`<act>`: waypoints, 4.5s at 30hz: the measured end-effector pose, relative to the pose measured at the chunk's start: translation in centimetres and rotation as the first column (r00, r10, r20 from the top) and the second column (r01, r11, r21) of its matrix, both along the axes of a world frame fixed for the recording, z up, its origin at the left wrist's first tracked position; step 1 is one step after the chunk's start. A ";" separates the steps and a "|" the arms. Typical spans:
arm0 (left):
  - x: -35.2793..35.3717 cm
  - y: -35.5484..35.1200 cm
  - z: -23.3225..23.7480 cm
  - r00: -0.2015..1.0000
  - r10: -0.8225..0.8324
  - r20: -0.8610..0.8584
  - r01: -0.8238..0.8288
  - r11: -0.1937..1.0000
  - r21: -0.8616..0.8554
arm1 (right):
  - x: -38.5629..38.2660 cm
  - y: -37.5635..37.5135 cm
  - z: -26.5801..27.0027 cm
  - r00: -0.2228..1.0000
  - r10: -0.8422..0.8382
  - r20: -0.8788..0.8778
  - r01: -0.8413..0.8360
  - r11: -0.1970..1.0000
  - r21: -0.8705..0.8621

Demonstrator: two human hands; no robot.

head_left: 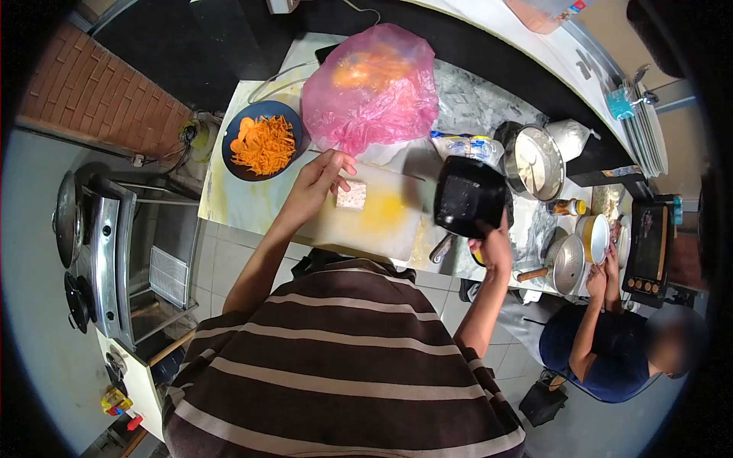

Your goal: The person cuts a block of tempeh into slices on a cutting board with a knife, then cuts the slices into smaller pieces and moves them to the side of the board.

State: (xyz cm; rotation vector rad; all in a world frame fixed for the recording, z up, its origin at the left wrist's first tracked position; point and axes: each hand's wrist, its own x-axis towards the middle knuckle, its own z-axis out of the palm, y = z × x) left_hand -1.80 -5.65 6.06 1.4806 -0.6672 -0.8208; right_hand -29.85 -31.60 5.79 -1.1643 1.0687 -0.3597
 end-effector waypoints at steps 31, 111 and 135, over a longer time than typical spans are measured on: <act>0.5 1.5 -0.5 0.999 0.021 -0.031 -0.019 0.999 0.050 | 8.5 -5.1 -11.7 0.985 -0.110 0.135 0.096 0.990 0.106; 1.7 0.4 -8.8 0.666 -0.349 0.660 0.319 0.932 0.171 | 8.4 27.1 -4.9 0.908 0.052 -0.415 -0.254 0.857 -0.449; 1.7 -0.2 -8.3 0.661 -0.360 0.658 0.339 0.926 0.166 | 8.2 28.2 -5.1 0.892 0.032 -0.450 -0.230 0.890 -0.393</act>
